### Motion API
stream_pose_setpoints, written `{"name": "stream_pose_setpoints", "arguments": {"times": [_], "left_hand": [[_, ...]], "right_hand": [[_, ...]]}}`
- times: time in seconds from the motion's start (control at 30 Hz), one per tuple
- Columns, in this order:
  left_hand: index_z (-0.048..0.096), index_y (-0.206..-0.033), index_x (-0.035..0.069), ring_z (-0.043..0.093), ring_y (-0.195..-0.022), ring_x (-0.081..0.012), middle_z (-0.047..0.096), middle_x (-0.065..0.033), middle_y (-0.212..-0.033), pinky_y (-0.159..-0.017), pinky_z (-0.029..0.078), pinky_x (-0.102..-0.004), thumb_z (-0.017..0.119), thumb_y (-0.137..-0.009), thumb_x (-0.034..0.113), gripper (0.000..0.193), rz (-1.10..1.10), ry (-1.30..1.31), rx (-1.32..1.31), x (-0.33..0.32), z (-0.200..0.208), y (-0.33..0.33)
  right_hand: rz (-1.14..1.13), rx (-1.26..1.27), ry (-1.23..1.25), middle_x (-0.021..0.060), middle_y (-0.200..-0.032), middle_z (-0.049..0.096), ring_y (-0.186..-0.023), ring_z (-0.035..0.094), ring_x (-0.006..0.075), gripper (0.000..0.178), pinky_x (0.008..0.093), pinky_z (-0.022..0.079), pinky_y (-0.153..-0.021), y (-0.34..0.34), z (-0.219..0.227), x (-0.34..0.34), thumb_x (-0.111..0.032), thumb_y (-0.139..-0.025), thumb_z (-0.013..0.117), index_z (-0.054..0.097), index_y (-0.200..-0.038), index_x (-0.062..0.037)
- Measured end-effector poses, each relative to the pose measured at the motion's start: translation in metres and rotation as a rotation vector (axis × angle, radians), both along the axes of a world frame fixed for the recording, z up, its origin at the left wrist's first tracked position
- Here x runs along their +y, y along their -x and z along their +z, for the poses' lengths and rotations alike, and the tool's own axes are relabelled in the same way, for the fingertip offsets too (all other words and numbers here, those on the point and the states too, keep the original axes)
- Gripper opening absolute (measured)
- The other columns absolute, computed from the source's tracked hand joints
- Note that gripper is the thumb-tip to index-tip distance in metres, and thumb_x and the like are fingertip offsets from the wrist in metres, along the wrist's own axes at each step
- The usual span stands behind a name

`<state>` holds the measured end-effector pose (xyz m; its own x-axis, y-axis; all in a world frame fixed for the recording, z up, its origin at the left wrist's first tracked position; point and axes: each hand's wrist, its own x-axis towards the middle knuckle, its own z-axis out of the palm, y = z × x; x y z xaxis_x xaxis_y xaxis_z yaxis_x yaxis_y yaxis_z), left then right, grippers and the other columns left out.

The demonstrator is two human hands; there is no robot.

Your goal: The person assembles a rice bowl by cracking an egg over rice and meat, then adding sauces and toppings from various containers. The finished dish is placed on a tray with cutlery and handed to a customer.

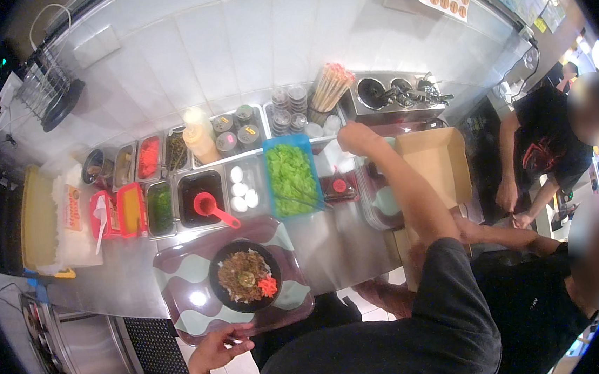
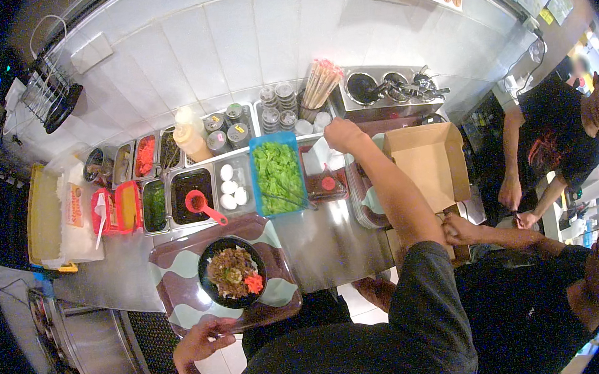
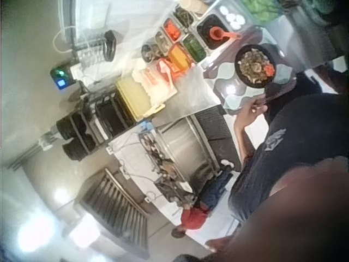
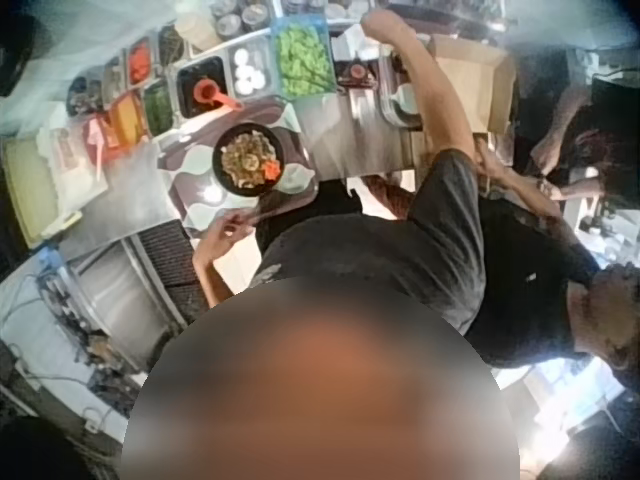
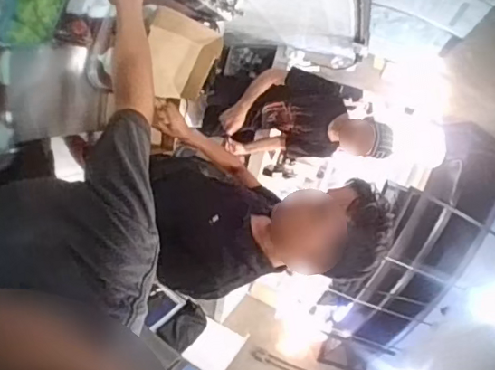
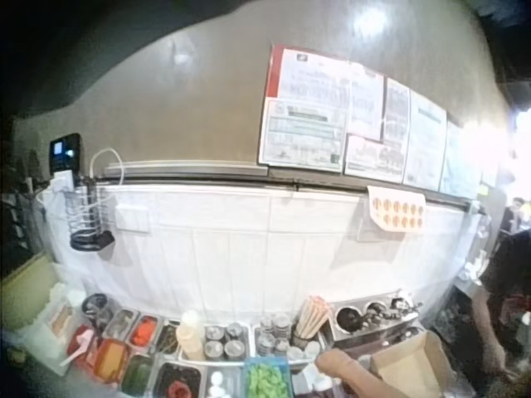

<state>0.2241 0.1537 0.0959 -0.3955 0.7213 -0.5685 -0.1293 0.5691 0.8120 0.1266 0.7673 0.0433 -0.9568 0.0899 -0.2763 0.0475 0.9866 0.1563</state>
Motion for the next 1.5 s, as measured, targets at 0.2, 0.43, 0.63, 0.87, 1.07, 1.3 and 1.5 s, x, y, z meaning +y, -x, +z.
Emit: {"name": "stream_pose_setpoints", "arguments": {"times": [0.2,0.43,0.63,0.87,1.07,1.3,1.5], "left_hand": [[0.059,-0.136,0.003,0.065,-0.103,-0.0127,0.069,-0.0073,-0.114,-0.092,0.052,-0.0288,0.070,-0.098,0.017,0.043,0.025,-0.421,-0.010,0.104,0.013,0.047],[0.041,-0.147,-0.002,0.063,-0.119,-0.0296,0.059,-0.0207,-0.136,-0.102,0.053,-0.0439,0.052,-0.105,0.045,0.064,0.275,-0.599,-0.699,0.271,-0.009,0.067],[0.026,-0.151,-0.008,0.064,-0.115,-0.0339,0.056,-0.0247,-0.137,-0.098,0.056,-0.0472,0.065,-0.098,0.035,0.079,0.524,-0.580,-0.892,0.355,0.000,0.100],[0.041,-0.147,0.003,0.066,-0.104,-0.0192,0.066,-0.0166,-0.119,-0.085,0.056,-0.0310,0.070,-0.085,-0.005,0.069,0.441,-0.645,-0.078,0.305,-0.002,0.103],[0.048,-0.142,0.002,0.064,-0.106,-0.0176,0.065,-0.0118,-0.120,-0.092,0.053,-0.0313,0.073,-0.085,-0.002,0.063,0.627,-0.552,0.163,0.119,0.019,0.100],[0.050,-0.142,0.003,0.069,-0.096,-0.0201,0.068,-0.0154,-0.113,-0.074,0.057,-0.0315,0.073,-0.086,0.001,0.061,1.051,-0.019,0.492,-0.064,-0.009,0.064],[0.052,-0.140,0.003,0.070,-0.090,-0.0198,0.069,-0.0137,-0.100,-0.075,0.057,-0.0307,0.076,-0.085,0.003,0.060,1.009,0.089,0.491,-0.097,-0.061,0.056]], "right_hand": [[0.022,-0.045,0.128,0.0193,-0.094,0.075,-0.078,0.072,0.0352,0.020,0.0446,0.058,-0.076,-0.005,0.047,0.011,-0.016,-0.081,0.069,0.074,-0.093,-0.0003],[-0.180,-0.042,0.577,0.0119,-0.099,0.074,-0.091,0.071,0.0265,0.023,0.0382,0.055,-0.083,-0.045,0.137,0.003,-0.024,-0.090,0.068,0.073,-0.103,-0.0050],[-0.073,-0.113,0.673,0.0102,-0.097,0.075,-0.092,0.070,0.0225,0.021,0.0352,0.054,-0.083,-0.065,0.183,-0.026,-0.021,-0.090,0.070,0.073,-0.102,-0.0047],[-0.227,0.347,0.536,0.0140,-0.095,0.076,-0.090,0.072,0.0256,0.020,0.0370,0.056,-0.081,-0.057,0.173,0.055,-0.013,-0.087,0.069,0.076,-0.104,-0.0049],[-0.438,0.385,0.148,0.0203,-0.094,0.073,-0.092,0.070,0.0381,0.022,0.0471,0.054,-0.084,-0.022,0.105,0.132,-0.024,-0.087,0.070,0.075,-0.096,-0.0038],[-0.185,0.185,-0.258,0.0222,-0.088,0.073,-0.081,0.072,0.0401,0.024,0.0499,0.057,-0.075,0.018,0.028,0.154,-0.022,-0.087,0.063,0.076,-0.089,-0.0017],[-0.251,0.291,-0.281,0.0256,-0.096,0.072,-0.092,0.070,0.0420,0.016,0.0505,0.057,-0.082,0.022,0.003,0.196,-0.012,-0.083,0.072,0.073,-0.092,0.0015]]}}
